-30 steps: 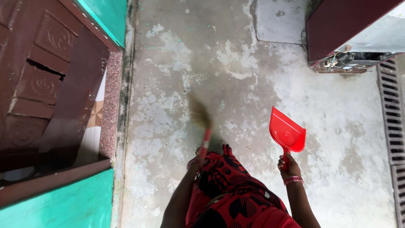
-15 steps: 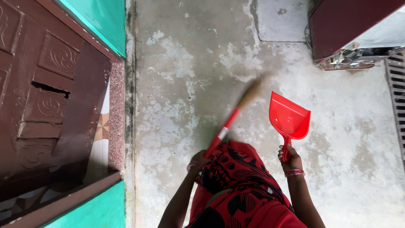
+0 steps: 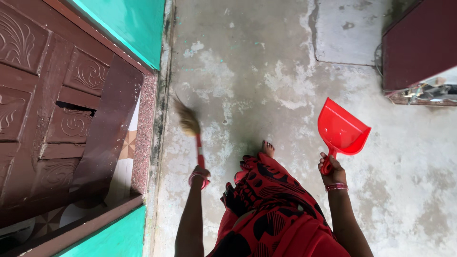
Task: The person walks across a concrete floor while holding a red dustpan and using a broom to sweep the surface.
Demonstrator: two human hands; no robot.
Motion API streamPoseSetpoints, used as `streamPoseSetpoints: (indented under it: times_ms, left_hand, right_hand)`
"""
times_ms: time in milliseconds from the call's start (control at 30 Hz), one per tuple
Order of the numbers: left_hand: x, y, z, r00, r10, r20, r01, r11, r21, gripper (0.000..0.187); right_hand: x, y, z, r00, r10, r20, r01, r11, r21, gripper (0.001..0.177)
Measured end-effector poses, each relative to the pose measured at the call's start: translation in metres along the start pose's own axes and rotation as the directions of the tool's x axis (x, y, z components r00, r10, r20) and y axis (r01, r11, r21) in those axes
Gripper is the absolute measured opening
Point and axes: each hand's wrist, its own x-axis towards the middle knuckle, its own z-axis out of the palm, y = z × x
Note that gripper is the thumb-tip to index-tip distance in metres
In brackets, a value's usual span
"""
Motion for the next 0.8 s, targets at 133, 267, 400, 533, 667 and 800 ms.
streamPoseSetpoints:
  times_ms: [133,267,400,533,667,800]
  left_hand:
    - [-0.001,0.054,0.048,0.979,-0.035,0.201,-0.011,0.976,0.220,0.026]
    - [-0.010,0.092,0.104,0.923,0.206,0.326,-0.332,0.856,0.397,0.029]
    - [-0.011,0.123,0.133,0.867,0.387,0.315,-0.495,0.744,0.448,0.034]
    - [-0.007,0.143,0.140,0.853,0.461,0.245,-0.522,0.740,0.425,0.041]
    - [0.010,0.167,0.117,0.856,0.513,0.066,-0.477,0.734,0.484,0.052]
    - [0.031,0.180,0.076,0.868,0.472,-0.157,-0.385,0.837,0.388,0.052]
  right_hand:
    - [0.042,-0.029,0.022,0.998,0.055,0.018,-0.055,0.998,-0.011,0.035]
    - [0.082,-0.058,0.039,0.996,0.079,0.047,-0.075,0.995,-0.071,0.037]
    - [0.119,-0.082,0.055,0.993,0.080,0.092,-0.070,0.991,-0.111,0.038]
    - [0.141,-0.096,0.066,0.986,0.074,0.151,-0.055,0.991,-0.126,0.039]
    - [0.157,-0.102,0.081,0.981,0.077,0.178,-0.059,0.993,-0.106,0.041]
    - [0.166,-0.102,0.092,0.986,0.075,0.149,-0.065,0.995,-0.075,0.044]
